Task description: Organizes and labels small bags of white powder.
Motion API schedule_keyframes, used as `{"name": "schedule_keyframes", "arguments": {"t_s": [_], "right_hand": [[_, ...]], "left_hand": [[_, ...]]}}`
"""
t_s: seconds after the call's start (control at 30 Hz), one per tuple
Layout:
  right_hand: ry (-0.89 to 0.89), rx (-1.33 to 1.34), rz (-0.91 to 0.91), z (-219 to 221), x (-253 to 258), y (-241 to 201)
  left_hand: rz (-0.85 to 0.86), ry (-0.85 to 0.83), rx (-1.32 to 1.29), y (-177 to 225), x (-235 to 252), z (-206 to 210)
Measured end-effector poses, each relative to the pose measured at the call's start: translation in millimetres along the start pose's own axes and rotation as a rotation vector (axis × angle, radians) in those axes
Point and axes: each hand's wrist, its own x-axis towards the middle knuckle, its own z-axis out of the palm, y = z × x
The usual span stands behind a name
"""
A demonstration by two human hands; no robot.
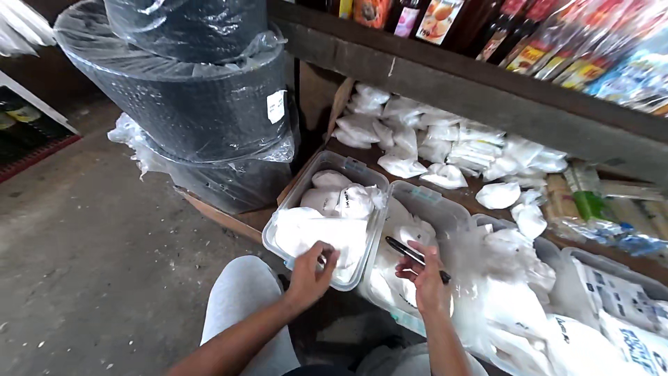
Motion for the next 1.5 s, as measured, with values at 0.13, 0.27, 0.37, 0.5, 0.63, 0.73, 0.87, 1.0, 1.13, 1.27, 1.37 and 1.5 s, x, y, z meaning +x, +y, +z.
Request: {"name": "schedule_keyframes", "arguments": {"t_s": [0.13, 0.27, 0.37, 0.5, 0.63, 0.73, 0.87, 1.0, 1.13, 1.27, 1.37, 1.5], "right_hand": [[-0.100, -0.036, -0.118, 37, 12, 6], [-0.099, 0.027, -0.413, 56, 21, 12], [-0.126, 0.171, -0.417, 67, 21, 21], [-0.225, 0.170, -0.276, 88, 14, 46], [-0.223, 0.101, -0.275, 75, 18, 37], [-0.313, 0.008, -0.363, 58, 5, 16], [-0.578, -0.201, -0.418, 60, -34, 12], [-0.621, -0.060, -0.314, 45, -42, 7], [-0.375, 0.221, -0.300, 21, -37, -20], [-0.028, 0.268, -0.539, -16, 13, -77], [-0.118, 0.077, -0.508, 31, 12, -59], [-0.379, 0.009, -0.593, 112, 17, 11]], "left_hand": [[-0.199, -0.153, 0.265, -47, 79, -10], [-0.337, -0.394, 0.401, -50, 70, 3], [-0.199, -0.111, 0.436, -46, 19, 19], [-0.152, -0.017, 0.492, -45, 4, 23], [-0.125, -0.076, 0.453, -37, 7, 4], [0.221, 0.038, 0.343, -29, -5, -3], [0.317, -0.336, 0.151, 7, -19, 3], [0.229, -0.721, -0.080, 27, -10, -5], [0.233, -0.871, -0.166, 33, 10, -32], [-0.017, -0.609, -0.023, -16, 46, -77], [-0.320, -0.458, 0.131, -52, 62, -68], [-0.418, -0.462, 0.307, -51, 47, -38]]}}
